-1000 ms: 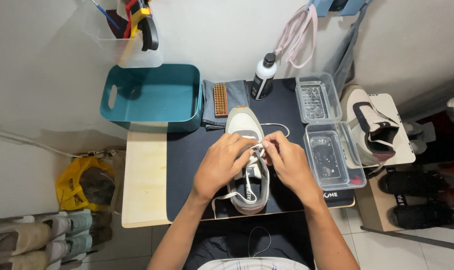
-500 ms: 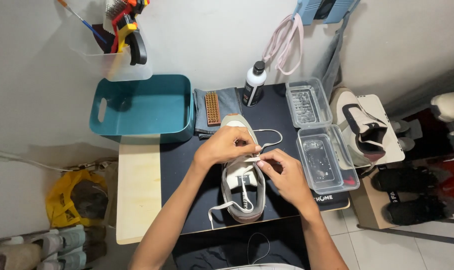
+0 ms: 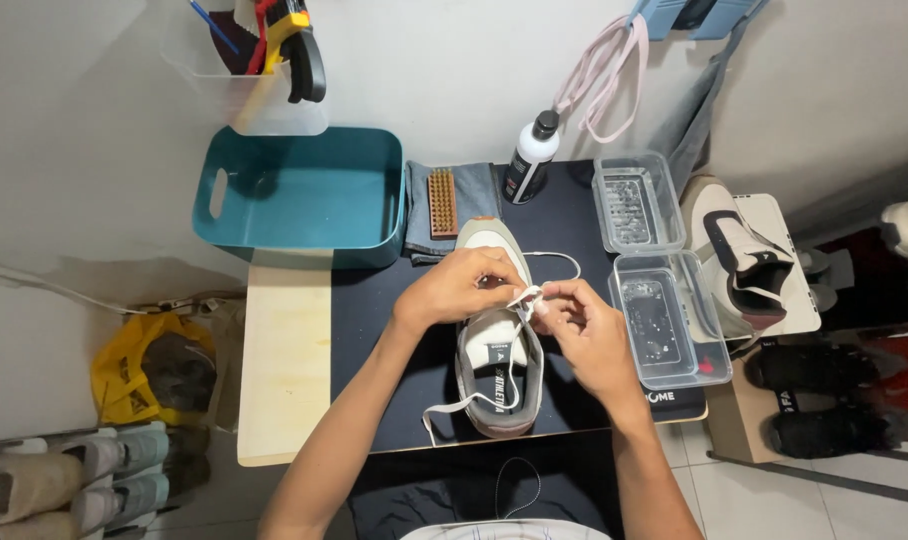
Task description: The person removes the laces from a white sneaker by hand. They pull the laces through the eyelets, untie the knot, and then place the removed laces on a wall-mounted holder.
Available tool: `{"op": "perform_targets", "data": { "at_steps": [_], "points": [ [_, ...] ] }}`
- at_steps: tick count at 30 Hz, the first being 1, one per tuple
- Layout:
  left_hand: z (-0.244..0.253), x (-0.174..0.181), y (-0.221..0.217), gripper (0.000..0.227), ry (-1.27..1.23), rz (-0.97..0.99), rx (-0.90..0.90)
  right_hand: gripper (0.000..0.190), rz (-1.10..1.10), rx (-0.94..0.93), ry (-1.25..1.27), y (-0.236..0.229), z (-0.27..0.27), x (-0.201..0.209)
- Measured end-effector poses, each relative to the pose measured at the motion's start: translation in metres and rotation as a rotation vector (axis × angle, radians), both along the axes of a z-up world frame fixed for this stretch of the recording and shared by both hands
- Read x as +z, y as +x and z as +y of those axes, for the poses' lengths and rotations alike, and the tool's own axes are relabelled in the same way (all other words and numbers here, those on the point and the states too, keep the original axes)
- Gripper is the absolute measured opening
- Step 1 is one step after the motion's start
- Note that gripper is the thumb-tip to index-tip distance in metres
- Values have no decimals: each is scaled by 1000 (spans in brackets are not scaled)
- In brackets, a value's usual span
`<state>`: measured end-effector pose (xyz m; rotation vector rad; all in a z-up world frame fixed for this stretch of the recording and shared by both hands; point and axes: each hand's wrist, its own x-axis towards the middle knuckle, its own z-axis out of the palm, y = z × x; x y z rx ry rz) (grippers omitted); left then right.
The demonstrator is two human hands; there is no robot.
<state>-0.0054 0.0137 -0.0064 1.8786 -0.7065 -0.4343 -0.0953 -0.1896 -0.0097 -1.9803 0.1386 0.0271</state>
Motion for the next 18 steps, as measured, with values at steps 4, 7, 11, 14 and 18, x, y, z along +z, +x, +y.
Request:
{"op": "perform_targets", "data": {
  "at_steps": [4, 7, 11, 14, 18],
  "points": [
    [2, -3, 0, 10, -28, 17, -6, 19, 33, 21, -16, -5, -1, -4],
    [3, 6, 0, 11, -7, -24, -22, 11, -59, 41, -41, 0, 1, -7],
    [2, 5, -5, 9, 22, -50, -45, 11, -101, -79, 98, 0, -1, -6],
    [2, 2, -1, 9, 30, -66, -37, 14, -136, -100, 180, 7, 0, -10],
    [-1, -3, -3, 5, 39, -91, -35, 13, -173, -107, 173, 7, 3, -15]
  ]
}}
